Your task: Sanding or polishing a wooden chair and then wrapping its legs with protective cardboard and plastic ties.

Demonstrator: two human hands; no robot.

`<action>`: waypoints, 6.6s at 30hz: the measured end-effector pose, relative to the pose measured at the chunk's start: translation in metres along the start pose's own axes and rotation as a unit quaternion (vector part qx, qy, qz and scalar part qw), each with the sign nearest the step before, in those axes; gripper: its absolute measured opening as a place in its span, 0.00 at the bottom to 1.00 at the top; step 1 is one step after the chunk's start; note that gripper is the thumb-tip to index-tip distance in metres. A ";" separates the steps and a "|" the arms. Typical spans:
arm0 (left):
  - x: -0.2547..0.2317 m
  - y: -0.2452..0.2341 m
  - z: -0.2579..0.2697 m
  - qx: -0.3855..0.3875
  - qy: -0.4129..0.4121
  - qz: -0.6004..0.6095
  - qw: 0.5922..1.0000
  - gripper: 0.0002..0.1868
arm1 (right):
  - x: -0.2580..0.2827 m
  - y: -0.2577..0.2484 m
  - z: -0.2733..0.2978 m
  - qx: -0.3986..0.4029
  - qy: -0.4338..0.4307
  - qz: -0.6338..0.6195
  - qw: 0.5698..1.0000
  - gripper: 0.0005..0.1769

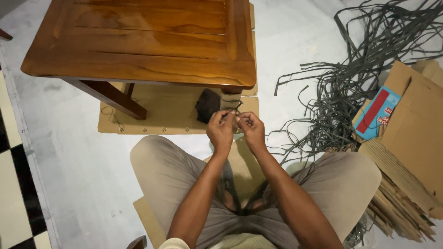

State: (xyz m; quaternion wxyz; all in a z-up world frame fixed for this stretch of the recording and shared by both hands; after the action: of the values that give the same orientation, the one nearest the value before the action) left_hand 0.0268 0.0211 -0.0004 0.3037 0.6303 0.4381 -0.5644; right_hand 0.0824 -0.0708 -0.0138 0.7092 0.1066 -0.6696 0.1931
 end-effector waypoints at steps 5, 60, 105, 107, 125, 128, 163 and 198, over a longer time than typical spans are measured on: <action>-0.004 0.002 -0.002 0.003 0.023 0.004 1.000 0.04 | -0.009 0.001 -0.006 -0.010 0.014 0.011 1.000 0.07; 0.033 0.011 0.010 0.031 -0.133 0.120 0.983 0.14 | -0.088 -0.015 -0.002 0.044 0.144 0.148 0.978 0.07; 0.102 0.028 0.121 0.583 -0.188 -0.245 0.751 0.16 | -0.150 -0.294 -0.025 0.011 0.247 0.460 0.853 0.28; 0.103 0.030 0.120 0.584 -0.183 -0.241 0.754 0.16 | -0.166 -0.290 -0.029 0.022 0.253 0.473 0.844 0.27; 0.085 0.042 0.115 0.540 -0.191 -0.185 0.799 0.14 | -0.078 -0.275 -0.018 -0.155 0.040 0.336 0.928 0.12; 0.076 0.040 0.115 0.535 -0.175 -0.174 0.808 0.14 | -0.050 -0.276 -0.017 -0.161 0.069 0.338 0.925 0.15; 0.064 0.021 0.041 0.451 -0.124 -0.187 0.864 0.17 | -0.045 -0.164 -0.048 0.115 0.204 0.393 0.889 0.12; 0.122 0.010 -0.101 0.305 -0.094 -0.089 0.944 0.22 | -0.030 -0.010 -0.107 0.056 0.159 0.081 0.982 0.09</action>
State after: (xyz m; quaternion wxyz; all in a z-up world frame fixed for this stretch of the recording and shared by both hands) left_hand 0.0784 0.1309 -0.1025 0.0850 0.5952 0.2690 -0.7524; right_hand 0.1831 -0.0401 -0.0506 0.7814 0.0598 -0.5431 0.3014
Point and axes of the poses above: each hand's wrist, its own z-axis away from the middle knuckle, its own y-axis out of the palm, x = y × z, the point moved 1 cm from there along -z, towards the middle knuckle, and after that the axes turned 7 degrees about z, right-handed, at the moved point
